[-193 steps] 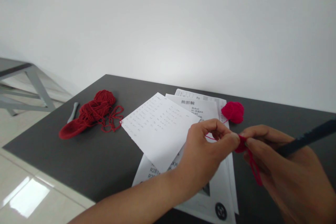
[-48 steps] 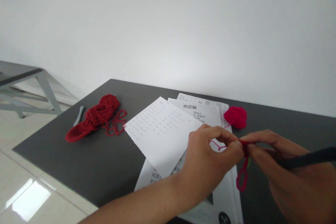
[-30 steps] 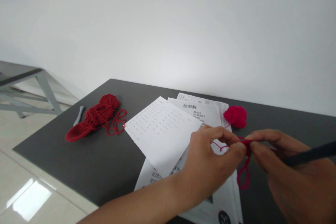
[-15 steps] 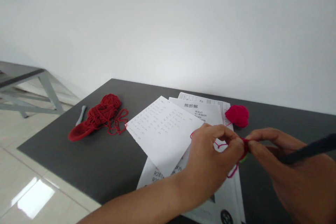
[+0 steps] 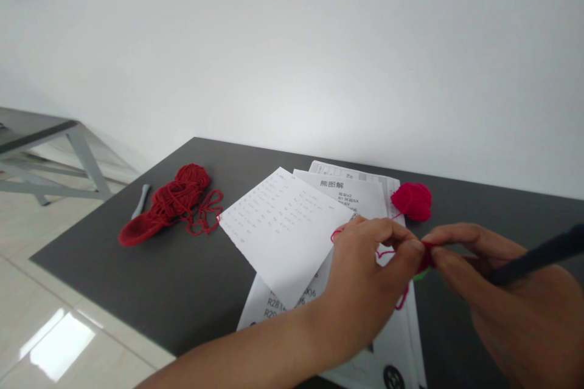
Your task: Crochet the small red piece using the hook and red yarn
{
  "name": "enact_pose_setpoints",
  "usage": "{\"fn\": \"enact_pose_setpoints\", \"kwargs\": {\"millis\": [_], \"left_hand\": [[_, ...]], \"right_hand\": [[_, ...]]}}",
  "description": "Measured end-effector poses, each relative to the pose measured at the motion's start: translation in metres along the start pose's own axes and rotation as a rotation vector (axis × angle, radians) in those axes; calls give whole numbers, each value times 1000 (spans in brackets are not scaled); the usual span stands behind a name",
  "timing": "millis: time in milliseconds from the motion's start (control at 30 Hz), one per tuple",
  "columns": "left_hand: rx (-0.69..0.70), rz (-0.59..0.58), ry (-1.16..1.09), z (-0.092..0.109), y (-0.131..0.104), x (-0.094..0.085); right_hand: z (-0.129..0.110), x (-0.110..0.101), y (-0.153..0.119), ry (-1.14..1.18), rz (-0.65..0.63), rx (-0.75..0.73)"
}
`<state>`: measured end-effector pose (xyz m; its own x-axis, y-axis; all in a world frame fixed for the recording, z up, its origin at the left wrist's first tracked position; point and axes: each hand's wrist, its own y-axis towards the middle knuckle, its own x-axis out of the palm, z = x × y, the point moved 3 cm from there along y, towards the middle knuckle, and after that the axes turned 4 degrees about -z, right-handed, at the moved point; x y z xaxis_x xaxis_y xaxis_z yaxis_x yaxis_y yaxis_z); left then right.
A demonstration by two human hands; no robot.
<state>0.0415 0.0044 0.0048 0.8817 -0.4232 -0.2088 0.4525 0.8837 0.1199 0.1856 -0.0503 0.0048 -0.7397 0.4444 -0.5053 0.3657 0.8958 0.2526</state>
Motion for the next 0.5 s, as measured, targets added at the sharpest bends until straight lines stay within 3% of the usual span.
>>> {"fn": "enact_pose_setpoints", "kwargs": {"millis": [500], "left_hand": [[-14,-6,-19,2,1,-1]], "right_hand": [[0,-1,0,-17,-7,15]]}}
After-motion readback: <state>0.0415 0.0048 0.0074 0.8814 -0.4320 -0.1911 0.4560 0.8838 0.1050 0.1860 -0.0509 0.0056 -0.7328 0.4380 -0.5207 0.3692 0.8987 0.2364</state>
